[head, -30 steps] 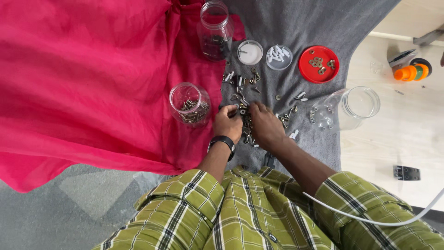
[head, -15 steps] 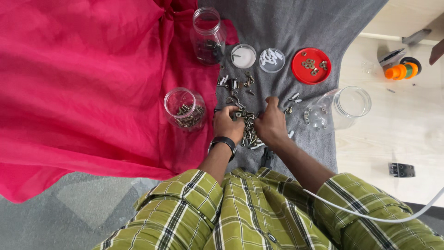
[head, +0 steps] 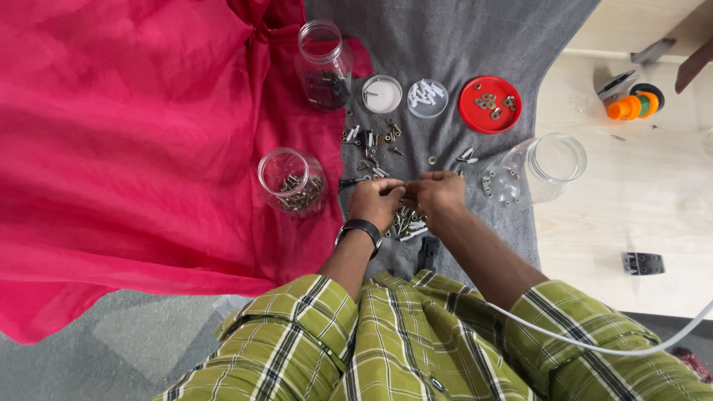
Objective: The person sits on the floor and sorts small metal hardware pieces, including screws, nuts, and washers, from a pile on a gray cloth into separate glass jars and plastic containers.
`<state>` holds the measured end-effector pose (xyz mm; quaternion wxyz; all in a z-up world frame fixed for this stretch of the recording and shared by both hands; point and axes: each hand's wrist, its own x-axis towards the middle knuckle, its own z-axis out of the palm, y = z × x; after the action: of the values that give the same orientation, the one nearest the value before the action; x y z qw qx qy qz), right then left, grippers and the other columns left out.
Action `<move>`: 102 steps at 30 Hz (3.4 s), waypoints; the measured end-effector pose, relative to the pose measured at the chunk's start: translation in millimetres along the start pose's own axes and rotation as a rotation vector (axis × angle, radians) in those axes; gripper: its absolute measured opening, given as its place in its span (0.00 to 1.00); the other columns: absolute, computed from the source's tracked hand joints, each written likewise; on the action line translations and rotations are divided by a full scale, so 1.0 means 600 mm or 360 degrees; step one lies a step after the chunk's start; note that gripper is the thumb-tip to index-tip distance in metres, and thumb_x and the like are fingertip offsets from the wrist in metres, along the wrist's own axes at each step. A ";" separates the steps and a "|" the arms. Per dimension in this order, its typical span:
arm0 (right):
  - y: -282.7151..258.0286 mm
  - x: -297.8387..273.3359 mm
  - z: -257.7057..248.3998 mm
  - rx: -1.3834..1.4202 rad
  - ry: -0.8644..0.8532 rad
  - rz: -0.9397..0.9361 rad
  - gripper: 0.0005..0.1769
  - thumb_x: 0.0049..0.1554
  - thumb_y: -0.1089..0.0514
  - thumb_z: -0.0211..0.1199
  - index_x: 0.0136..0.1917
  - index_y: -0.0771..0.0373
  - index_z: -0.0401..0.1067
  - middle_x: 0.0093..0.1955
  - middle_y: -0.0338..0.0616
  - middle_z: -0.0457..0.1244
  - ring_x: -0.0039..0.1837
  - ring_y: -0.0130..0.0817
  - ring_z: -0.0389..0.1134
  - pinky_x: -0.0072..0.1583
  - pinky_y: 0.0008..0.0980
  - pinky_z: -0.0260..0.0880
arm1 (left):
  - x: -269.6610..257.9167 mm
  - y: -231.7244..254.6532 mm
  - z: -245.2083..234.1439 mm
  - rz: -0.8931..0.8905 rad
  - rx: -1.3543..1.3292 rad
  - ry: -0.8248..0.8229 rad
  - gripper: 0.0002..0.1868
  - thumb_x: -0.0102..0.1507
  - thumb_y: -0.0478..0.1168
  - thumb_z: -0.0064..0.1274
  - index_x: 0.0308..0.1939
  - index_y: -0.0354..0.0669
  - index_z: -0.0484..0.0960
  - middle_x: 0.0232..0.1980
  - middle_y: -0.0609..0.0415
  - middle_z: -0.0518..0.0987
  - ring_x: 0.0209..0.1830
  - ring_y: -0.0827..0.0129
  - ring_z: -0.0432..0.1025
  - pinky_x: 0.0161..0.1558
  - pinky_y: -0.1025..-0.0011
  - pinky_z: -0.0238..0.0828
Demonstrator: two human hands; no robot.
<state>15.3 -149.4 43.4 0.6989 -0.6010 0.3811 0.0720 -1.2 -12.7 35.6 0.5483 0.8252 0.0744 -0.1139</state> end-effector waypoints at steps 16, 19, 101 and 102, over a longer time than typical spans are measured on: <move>0.020 -0.050 -0.009 -0.1932 -0.0220 -0.1088 0.18 0.51 0.61 0.64 0.56 0.67 0.72 0.59 0.62 0.64 0.62 0.60 0.65 0.62 0.52 0.66 | -0.004 -0.025 0.008 -0.0151 0.0386 0.0157 0.19 0.51 0.40 0.64 0.46 0.44 0.86 0.43 0.49 0.85 0.44 0.59 0.80 0.49 0.64 0.76; 0.016 -0.051 -0.010 -0.1839 -0.0273 -0.0939 0.16 0.53 0.60 0.64 0.54 0.66 0.72 0.57 0.61 0.65 0.60 0.59 0.68 0.62 0.51 0.67 | -0.005 -0.025 0.008 -0.0160 0.0370 0.0143 0.20 0.51 0.40 0.64 0.48 0.42 0.85 0.47 0.46 0.83 0.46 0.58 0.79 0.51 0.64 0.75; -0.033 0.031 -0.012 0.0220 0.0117 -0.0200 0.09 0.55 0.65 0.65 0.47 0.73 0.75 0.37 0.48 0.68 0.34 0.34 0.69 0.34 0.26 0.68 | -0.008 0.044 -0.002 0.0032 0.0094 0.0155 0.15 0.57 0.34 0.56 0.47 0.45 0.88 0.45 0.51 0.87 0.46 0.64 0.83 0.50 0.69 0.77; -0.040 0.034 -0.012 0.0251 0.0147 -0.0120 0.08 0.55 0.66 0.64 0.47 0.73 0.72 0.37 0.48 0.68 0.34 0.33 0.69 0.34 0.27 0.67 | -0.008 0.044 -0.002 0.0045 0.0081 0.0148 0.15 0.56 0.34 0.56 0.47 0.45 0.88 0.45 0.51 0.87 0.46 0.65 0.83 0.50 0.69 0.77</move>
<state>40.0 -169.4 49.7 0.7280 -0.5607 0.3944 -0.0123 0.6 -22.2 61.0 0.5245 0.8443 0.0851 -0.0695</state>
